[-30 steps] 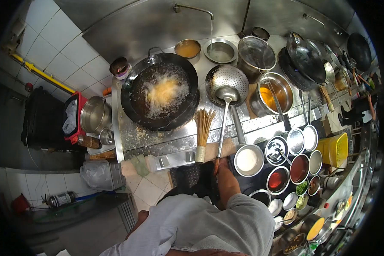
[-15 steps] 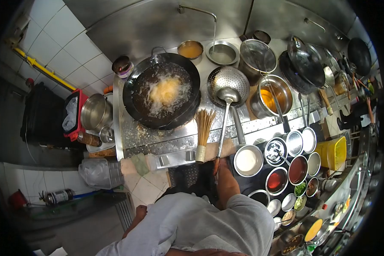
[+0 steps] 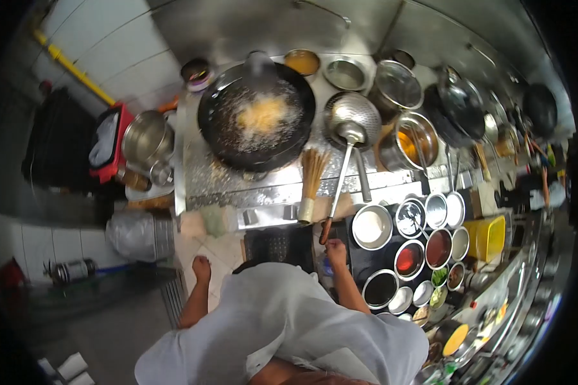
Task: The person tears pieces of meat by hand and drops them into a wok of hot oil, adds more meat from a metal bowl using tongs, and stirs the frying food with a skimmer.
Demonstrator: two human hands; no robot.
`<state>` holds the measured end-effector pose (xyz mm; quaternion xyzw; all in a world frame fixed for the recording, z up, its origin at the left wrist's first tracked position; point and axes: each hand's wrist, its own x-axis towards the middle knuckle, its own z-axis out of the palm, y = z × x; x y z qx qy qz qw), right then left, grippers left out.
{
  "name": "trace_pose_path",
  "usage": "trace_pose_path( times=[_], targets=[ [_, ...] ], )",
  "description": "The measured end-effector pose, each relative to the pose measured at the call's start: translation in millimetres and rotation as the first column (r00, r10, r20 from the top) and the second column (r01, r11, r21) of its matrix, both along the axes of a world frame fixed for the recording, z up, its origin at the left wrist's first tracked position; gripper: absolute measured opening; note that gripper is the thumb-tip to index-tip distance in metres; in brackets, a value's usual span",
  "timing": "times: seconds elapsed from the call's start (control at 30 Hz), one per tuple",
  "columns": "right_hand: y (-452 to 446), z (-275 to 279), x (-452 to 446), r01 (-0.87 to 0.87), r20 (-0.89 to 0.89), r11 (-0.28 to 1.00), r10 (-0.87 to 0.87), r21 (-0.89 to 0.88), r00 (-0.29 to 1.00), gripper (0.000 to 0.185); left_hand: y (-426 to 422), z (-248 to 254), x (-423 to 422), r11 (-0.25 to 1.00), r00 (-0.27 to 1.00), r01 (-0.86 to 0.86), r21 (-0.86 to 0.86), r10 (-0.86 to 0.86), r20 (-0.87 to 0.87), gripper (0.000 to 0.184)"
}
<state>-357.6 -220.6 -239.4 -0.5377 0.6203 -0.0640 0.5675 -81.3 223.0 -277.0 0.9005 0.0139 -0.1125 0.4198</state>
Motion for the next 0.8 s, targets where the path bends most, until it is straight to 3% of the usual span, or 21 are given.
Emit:
trace_pose_path(
  times=[0.03,0.07,0.1,0.17,0.2,0.23,0.27,0.3,0.33,0.37,0.4,0.47,0.5,0.53,0.57,0.6,0.67,0.7,0.73,0.77,0.8],
  targets=[
    [4,50,0,-0.211,-0.046,0.952,0.206,-0.224,0.978,0.022,-12,4,6,0.999,0.999,-0.037,-0.028,0.037,-0.011,0.016],
    [7,96,1,-0.402,-0.127,0.813,0.386,-0.422,0.914,0.020,-17,9,6,0.996,0.997,-0.070,-0.053,0.069,-0.023,0.016],
    [10,132,0,-0.425,-0.129,0.805,0.410,-0.414,0.903,0.020,-17,14,3,0.994,0.995,-0.096,-0.046,0.095,-0.028,0.016],
    [-6,199,5,-0.326,0.070,0.926,0.344,-0.189,0.936,0.024,-33,15,14,0.997,0.998,-0.057,-0.052,0.058,0.019,0.016],
    [-19,235,11,-0.317,0.062,0.906,0.346,-0.281,0.936,0.026,-39,13,15,0.996,0.999,-0.050,-0.067,0.051,0.018,0.016],
    [-42,236,6,-0.268,0.000,0.889,0.289,-0.371,0.957,0.028,-42,10,12,0.991,0.995,-0.092,-0.095,0.094,0.018,0.016],
    [-65,258,9,-0.200,0.035,0.745,0.287,-0.636,0.957,0.030,-45,6,10,0.984,0.992,-0.127,-0.122,0.129,0.014,0.016],
    [-98,258,3,-0.142,0.002,0.652,0.215,-0.744,0.977,0.033,-47,0,8,0.987,0.995,-0.097,-0.131,0.098,0.006,0.016],
    [-139,262,-5,-0.203,-0.181,0.565,0.096,-0.800,0.979,0.039,-47,-8,7,0.982,0.992,-0.123,-0.144,0.122,-0.014,0.016],
    [-176,259,-8,-0.185,-0.205,0.273,-0.045,-0.944,0.978,0.044,-46,-14,7,0.976,0.989,-0.149,-0.157,0.146,-0.032,0.015],
    [-211,263,-12,-0.195,-0.230,0.179,-0.204,-0.964,0.951,0.048,-46,-16,5,0.978,0.993,-0.121,-0.167,0.116,-0.037,0.015],
    [-286,246,-25,-0.192,-0.270,0.272,-0.287,-0.943,0.919,0.057,-41,-25,2,0.973,0.985,-0.169,-0.154,0.160,-0.069,0.015],
    [-311,256,-25,-0.076,-0.162,0.599,-0.092,-0.797,0.982,0.059,-37,-30,-2,0.974,0.986,-0.158,-0.163,0.149,-0.068,0.015],
    [-328,265,-22,-0.037,0.026,0.851,0.059,-0.525,0.998,0.061,-34,-35,-5,0.968,0.981,-0.188,-0.167,0.177,-0.080,0.015],
    [-322,280,-10,0.065,0.263,0.969,-0.001,-0.236,0.965,0.054,-33,-36,-9,0.961,0.974,-0.222,-0.166,0.209,-0.092,0.016],
    [-345,261,-5,0.052,0.481,0.998,-0.061,0.032,0.875,0.046,-30,-37,-13,0.960,0.973,-0.224,-0.170,0.211,-0.089,0.016],
    [-321,280,30,0.173,0.601,0.958,-0.280,0.231,0.749,0.037,-26,-35,-25,0.961,0.955,-0.272,-0.056,0.263,-0.136,0.016],
    [-338,263,29,0.163,0.605,0.960,-0.270,0.227,0.749,0.037,-23,-37,-31,0.963,0.961,-0.266,-0.043,0.261,-0.093,0.018],
    [-363,232,27,-0.060,0.723,0.890,-0.326,0.452,0.609,0.029,-19,-43,-39,0.960,0.958,-0.276,-0.046,0.272,-0.091,0.018],
    [-379,213,29,-0.317,0.781,0.742,-0.425,0.590,0.458,0.022,-14,-51,-48,0.946,0.943,-0.319,-0.059,0.311,-0.118,0.018],
    [-369,218,40,-0.331,0.781,0.736,-0.420,0.591,0.462,0.022,-9,-54,-52,0.929,0.925,-0.364,-0.069,0.352,-0.142,0.021]
  ],
)
